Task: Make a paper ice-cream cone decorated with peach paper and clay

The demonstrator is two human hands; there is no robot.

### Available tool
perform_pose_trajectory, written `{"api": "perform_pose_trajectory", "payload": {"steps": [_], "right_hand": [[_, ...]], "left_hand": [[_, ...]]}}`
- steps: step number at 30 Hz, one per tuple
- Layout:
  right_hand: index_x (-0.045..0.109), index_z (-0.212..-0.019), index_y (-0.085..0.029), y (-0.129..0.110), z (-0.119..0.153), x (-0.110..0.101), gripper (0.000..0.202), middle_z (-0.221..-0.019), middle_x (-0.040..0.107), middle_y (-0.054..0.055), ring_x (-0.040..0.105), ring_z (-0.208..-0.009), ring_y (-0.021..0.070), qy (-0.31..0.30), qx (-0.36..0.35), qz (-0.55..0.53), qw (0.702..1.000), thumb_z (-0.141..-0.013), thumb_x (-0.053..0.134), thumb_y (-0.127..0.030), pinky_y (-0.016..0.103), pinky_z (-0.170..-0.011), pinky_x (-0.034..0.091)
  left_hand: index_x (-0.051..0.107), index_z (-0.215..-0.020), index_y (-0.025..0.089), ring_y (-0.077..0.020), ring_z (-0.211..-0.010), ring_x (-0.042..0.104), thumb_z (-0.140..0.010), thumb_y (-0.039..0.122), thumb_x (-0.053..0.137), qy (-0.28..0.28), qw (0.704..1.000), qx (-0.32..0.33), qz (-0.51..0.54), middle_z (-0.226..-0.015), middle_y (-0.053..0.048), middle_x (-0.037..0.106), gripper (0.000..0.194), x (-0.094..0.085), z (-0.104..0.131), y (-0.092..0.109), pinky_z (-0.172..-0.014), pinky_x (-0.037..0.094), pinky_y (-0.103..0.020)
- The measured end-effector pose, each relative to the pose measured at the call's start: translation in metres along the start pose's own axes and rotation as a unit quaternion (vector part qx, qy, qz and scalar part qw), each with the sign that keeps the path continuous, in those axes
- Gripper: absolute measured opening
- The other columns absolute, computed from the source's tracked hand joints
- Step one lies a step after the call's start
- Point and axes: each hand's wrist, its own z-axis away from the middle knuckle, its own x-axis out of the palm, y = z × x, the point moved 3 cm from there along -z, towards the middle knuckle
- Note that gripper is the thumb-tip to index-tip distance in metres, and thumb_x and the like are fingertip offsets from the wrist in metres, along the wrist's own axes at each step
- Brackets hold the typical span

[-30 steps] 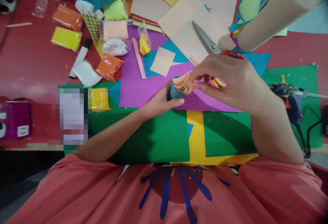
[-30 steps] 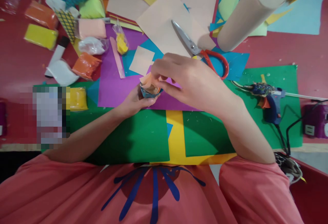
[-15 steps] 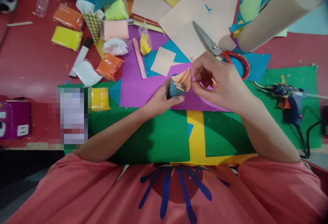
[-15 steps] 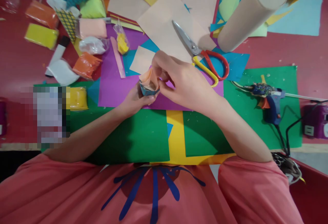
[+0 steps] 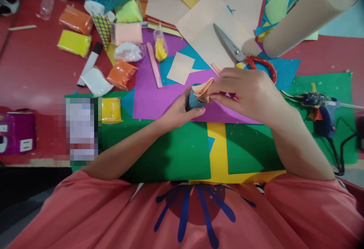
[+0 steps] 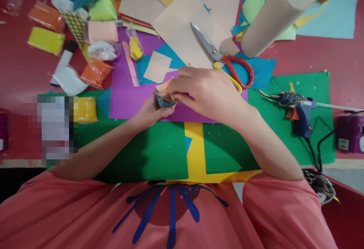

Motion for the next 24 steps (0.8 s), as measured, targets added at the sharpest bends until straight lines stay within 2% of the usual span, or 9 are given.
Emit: {"api": "perform_pose_trajectory", "payload": {"steps": [7,10,14,19,24], "right_hand": [[0.069,-0.097,-0.026,0.003,-0.0013,0.0038,0.018,-0.098,0.076,0.002,0.07,-0.095,0.0188,-0.002,0.028,-0.066,0.997,-0.098,0.051,-0.021,0.032,-0.08,0.052],[0.069,-0.099,-0.025,0.0037,-0.0008,0.0049,0.018,-0.098,0.077,0.003,0.07,-0.095,0.0193,-0.004,0.029,-0.063,0.998,-0.099,0.051,-0.022,0.032,-0.079,0.052],[0.069,-0.103,-0.026,0.0044,0.0008,0.0037,0.021,-0.098,0.077,0.003,0.071,-0.094,0.0195,-0.024,-0.007,-0.051,0.998,-0.101,0.048,-0.025,0.032,-0.078,0.052],[0.07,-0.102,-0.026,0.0068,0.0014,0.0016,0.022,-0.101,0.076,0.003,0.071,-0.093,0.0185,-0.029,-0.034,-0.052,0.998,-0.101,0.049,-0.026,0.032,-0.079,0.053],[0.071,-0.099,-0.025,0.0061,-0.0003,0.0047,0.022,-0.097,0.076,0.003,0.07,-0.091,0.0183,-0.016,-0.012,-0.061,0.998,-0.1,0.048,-0.025,0.033,-0.078,0.053]], "left_hand": [[0.049,-0.122,0.022,-0.0219,-0.109,0.064,-0.078,0.049,0.071,-0.014,0.999,0.021,-0.02,-0.119,-0.007,0.066,0.056,0.0009,0.0004,0.0013,-0.094,0.053,-0.036],[0.049,-0.121,0.021,-0.0207,-0.102,0.064,-0.079,0.05,0.068,-0.016,0.999,0.014,-0.037,-0.114,-0.006,0.065,0.054,0.0015,0.0013,0.0012,-0.09,0.053,-0.036],[0.049,-0.118,0.02,-0.0185,-0.094,0.063,-0.078,0.049,0.067,-0.023,0.999,0.009,-0.043,-0.107,-0.005,0.066,0.052,0.0023,0.0019,0.0021,-0.085,0.053,-0.033],[0.048,-0.12,0.021,-0.02,-0.099,0.064,-0.079,0.049,0.068,-0.023,0.999,0.0,-0.048,-0.111,-0.006,0.066,0.054,0.0015,0.0021,0.0034,-0.086,0.053,-0.033],[0.049,-0.124,0.022,-0.0222,-0.104,0.064,-0.081,0.049,0.066,-0.021,0.998,0.015,-0.052,-0.115,-0.006,0.066,0.053,0.0009,0.0027,0.0034,-0.092,0.053,-0.037]]}}
